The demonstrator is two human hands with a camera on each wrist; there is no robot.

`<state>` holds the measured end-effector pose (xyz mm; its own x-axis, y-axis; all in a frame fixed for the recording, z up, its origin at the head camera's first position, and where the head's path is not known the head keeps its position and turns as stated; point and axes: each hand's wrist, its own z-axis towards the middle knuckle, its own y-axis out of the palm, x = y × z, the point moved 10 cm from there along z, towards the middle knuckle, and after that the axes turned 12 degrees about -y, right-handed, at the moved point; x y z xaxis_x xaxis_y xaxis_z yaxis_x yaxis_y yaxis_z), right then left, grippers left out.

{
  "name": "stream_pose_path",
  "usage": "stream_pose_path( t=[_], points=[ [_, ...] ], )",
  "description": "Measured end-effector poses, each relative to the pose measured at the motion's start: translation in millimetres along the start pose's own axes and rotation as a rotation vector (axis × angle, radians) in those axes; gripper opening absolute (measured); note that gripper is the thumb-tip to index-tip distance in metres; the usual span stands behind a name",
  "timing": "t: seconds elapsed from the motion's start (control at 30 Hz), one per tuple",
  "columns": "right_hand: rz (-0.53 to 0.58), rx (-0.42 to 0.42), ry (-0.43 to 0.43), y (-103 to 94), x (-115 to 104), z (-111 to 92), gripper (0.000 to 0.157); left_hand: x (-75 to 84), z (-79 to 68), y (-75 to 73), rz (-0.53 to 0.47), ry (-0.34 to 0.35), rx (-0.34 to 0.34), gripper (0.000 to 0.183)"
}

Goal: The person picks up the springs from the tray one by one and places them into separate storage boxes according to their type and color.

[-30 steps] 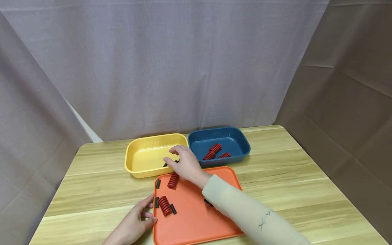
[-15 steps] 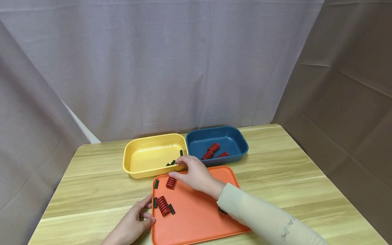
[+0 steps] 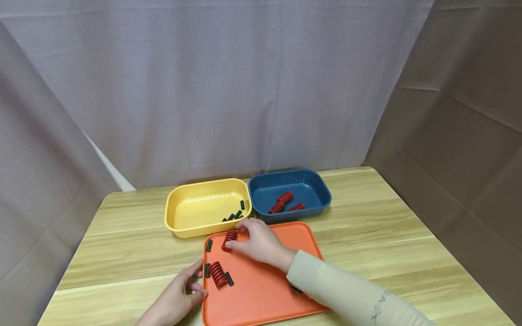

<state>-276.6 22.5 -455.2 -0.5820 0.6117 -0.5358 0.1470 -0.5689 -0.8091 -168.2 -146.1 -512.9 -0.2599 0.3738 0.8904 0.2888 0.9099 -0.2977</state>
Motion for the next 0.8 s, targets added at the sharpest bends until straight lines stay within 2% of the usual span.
stream_pose_path(
  t=[0.27,0.8],
  points=[
    [-0.1,-0.029,-0.019,8.1,-5,2,0.062,1.2,-0.5,-1.4,0.021,-0.011,0.025,0.076],
    [-0.106,-0.079,0.026,17.7,-2,5,0.051,0.4,0.7,0.1,0.023,-0.023,0.015,0.076]
  ],
)
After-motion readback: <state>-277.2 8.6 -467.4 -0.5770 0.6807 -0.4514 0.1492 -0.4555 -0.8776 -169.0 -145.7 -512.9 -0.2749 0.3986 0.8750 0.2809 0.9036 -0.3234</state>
